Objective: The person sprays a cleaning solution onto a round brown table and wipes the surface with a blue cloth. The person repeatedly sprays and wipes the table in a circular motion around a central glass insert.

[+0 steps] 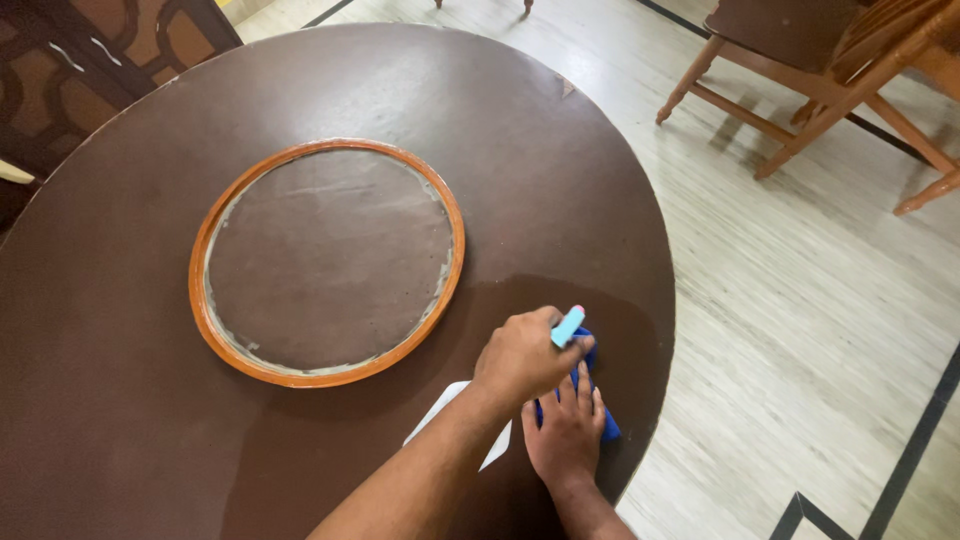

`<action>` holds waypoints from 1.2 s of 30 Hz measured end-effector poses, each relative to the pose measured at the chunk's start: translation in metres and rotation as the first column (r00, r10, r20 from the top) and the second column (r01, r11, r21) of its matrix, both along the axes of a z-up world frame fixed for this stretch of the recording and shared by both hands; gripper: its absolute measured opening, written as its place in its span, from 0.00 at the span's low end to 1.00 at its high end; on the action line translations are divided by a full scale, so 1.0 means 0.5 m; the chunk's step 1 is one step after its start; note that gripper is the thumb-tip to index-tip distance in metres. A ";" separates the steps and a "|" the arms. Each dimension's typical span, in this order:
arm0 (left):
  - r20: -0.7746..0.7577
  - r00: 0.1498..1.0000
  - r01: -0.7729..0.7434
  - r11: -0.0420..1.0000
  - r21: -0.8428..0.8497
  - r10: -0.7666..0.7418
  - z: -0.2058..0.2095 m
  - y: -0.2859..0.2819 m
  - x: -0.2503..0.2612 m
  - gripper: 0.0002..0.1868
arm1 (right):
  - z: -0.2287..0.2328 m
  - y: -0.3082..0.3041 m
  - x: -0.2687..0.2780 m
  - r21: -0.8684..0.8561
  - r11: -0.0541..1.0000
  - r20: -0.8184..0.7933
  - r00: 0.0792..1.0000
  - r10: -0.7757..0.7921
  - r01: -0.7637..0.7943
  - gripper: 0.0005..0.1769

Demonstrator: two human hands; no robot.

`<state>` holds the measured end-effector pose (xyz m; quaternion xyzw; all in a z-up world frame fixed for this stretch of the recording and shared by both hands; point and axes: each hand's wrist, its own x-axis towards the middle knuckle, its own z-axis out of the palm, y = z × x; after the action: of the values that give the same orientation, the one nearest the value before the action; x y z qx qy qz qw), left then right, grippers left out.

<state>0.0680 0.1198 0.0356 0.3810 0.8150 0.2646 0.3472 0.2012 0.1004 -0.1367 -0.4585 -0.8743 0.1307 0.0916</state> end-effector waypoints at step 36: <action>0.166 0.895 -0.420 0.655 0.628 0.415 -0.109 -0.087 -0.107 0.26 | -0.009 0.025 0.018 0.083 0.996 -0.005 1.000 -0.025 0.026 0.28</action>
<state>0.0146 0.0765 -0.0190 0.2788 0.7359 0.6040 0.1261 0.2104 0.1131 -0.1414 -0.4652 -0.8728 0.0942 0.1140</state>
